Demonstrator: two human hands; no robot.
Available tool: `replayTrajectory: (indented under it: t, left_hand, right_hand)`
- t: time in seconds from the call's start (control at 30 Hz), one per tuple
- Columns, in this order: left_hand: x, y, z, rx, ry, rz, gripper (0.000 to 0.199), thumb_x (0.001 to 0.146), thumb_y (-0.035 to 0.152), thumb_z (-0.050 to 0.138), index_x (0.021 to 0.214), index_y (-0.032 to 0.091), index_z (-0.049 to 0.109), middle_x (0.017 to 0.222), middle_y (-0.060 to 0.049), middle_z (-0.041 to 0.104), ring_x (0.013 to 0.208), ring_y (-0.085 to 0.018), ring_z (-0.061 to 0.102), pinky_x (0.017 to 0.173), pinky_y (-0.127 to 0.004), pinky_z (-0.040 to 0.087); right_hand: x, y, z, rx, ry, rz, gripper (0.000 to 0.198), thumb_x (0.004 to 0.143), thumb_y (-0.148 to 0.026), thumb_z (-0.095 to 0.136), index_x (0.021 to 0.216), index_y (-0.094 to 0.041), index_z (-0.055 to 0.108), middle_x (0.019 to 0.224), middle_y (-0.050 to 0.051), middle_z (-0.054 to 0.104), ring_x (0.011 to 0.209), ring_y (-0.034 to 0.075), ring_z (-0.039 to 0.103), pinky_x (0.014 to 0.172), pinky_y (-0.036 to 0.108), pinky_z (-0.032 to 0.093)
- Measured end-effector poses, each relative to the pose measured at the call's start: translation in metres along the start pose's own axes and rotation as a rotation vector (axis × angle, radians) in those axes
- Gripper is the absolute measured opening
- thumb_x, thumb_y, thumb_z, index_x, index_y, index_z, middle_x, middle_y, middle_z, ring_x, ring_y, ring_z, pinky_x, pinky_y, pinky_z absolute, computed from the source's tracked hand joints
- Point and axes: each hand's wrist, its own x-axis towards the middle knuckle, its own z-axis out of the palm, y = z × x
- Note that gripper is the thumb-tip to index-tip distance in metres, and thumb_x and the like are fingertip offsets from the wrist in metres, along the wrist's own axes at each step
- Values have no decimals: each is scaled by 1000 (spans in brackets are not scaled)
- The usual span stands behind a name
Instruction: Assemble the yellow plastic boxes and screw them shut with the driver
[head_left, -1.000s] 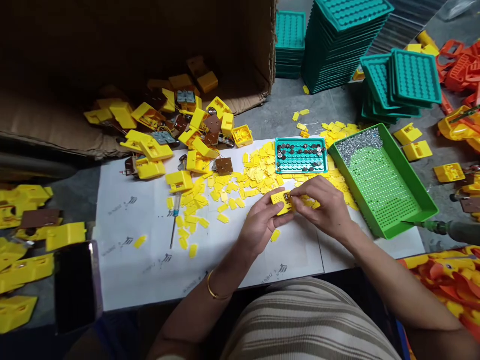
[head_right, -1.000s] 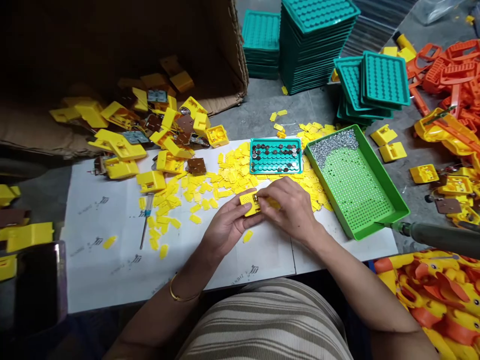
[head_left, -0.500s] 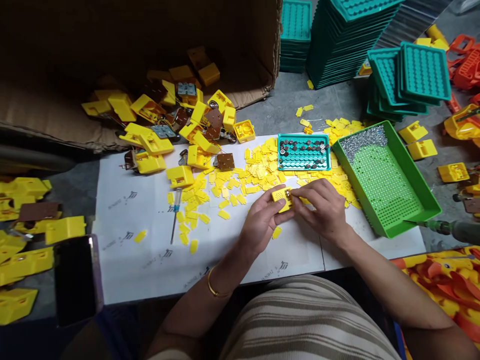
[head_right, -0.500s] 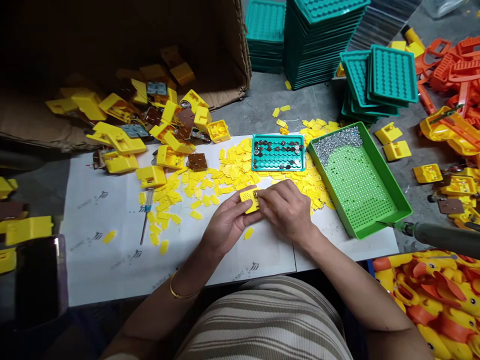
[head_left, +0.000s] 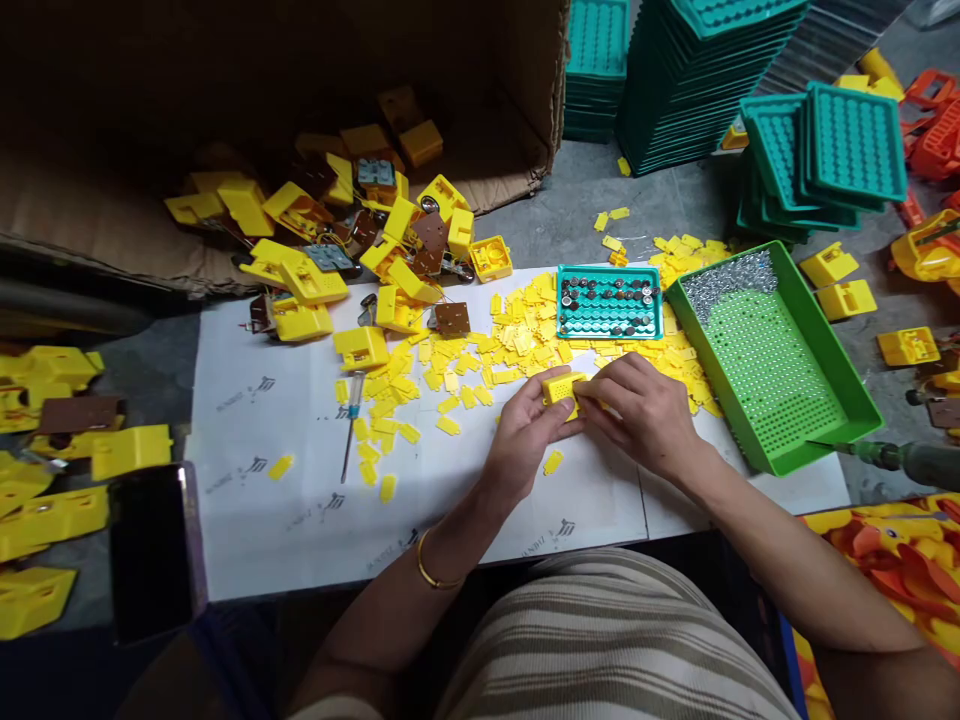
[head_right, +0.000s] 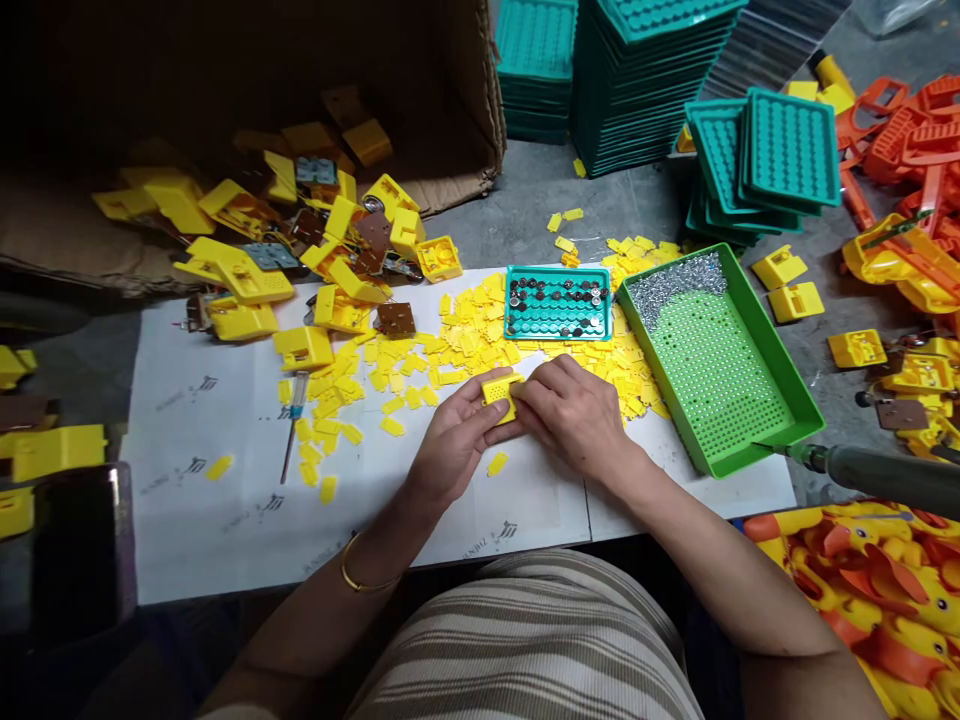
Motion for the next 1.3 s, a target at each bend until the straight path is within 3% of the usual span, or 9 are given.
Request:
replayTrajectory:
  t: [0.17, 0.23, 0.3, 0.37, 0.57, 0.7, 0.87, 1.3]
  left_hand:
    - [-4, 0, 1, 65, -72, -7, 37, 72, 21, 73, 108, 17, 64, 103, -6, 69, 91, -19, 66, 87, -38, 55]
    - [-6, -1, 1, 102, -102, -8, 39, 72, 22, 74, 109, 17, 64, 106, -7, 69, 94, -21, 67, 87, -39, 55]
    - [-6, -1, 1, 120, -119, -8, 39, 72, 23, 74, 109, 17, 64, 111, -9, 68, 97, -23, 67, 89, -41, 54]
    - [-6, -1, 1, 94, -114, -21, 37, 72, 23, 73, 108, 17, 64, 116, -9, 67, 101, -24, 66, 92, -44, 53]
    - [-2, 4, 0, -145, -119, -143, 36, 81, 21, 62, 116, 16, 61, 114, -10, 69, 102, -25, 67, 95, -46, 51]
    - [-2, 1, 4, -217, -146, -110, 39, 84, 19, 57, 123, 15, 58, 119, -11, 67, 115, -26, 61, 104, -46, 44]
    - [-5, -4, 6, -144, -151, -43, 42, 81, 19, 62, 123, 19, 59, 118, -9, 67, 119, -26, 58, 104, -44, 42]
    - [-12, -12, 8, 17, -72, -27, 35, 69, 19, 74, 101, 19, 61, 95, -1, 67, 91, -14, 60, 90, -27, 43]
  right_hand:
    - [5, 4, -10, 524, -108, 310, 2, 83, -19, 60, 84, -20, 61, 85, 2, 62, 73, 14, 57, 63, 26, 45]
    - [7, 7, -9, 741, -153, 425, 18, 77, -16, 61, 94, -20, 57, 94, 3, 59, 68, 11, 56, 61, 26, 48]
    - [10, 10, -7, 868, -200, 471, 31, 73, -15, 59, 103, -19, 54, 101, 4, 57, 65, 9, 53, 61, 26, 50]
    - [11, 12, -4, 918, -206, 479, 30, 73, -16, 59, 103, -18, 56, 102, 5, 58, 65, 9, 52, 63, 27, 50]
    - [-4, 10, 0, 1161, -92, 538, 30, 82, -33, 65, 109, -20, 60, 108, 8, 61, 88, 17, 62, 72, 31, 56]
    - [-20, 2, 6, 1000, 74, 526, 30, 80, -30, 69, 109, -23, 63, 107, 7, 59, 91, 17, 61, 66, 27, 56]
    - [-24, -1, 12, 873, 94, 480, 29, 79, -31, 72, 106, -23, 64, 104, 6, 57, 83, 15, 63, 65, 28, 59]
    - [-42, -6, 11, 509, 171, 259, 21, 87, -22, 58, 108, -21, 62, 93, 5, 58, 77, 14, 62, 66, 28, 58]
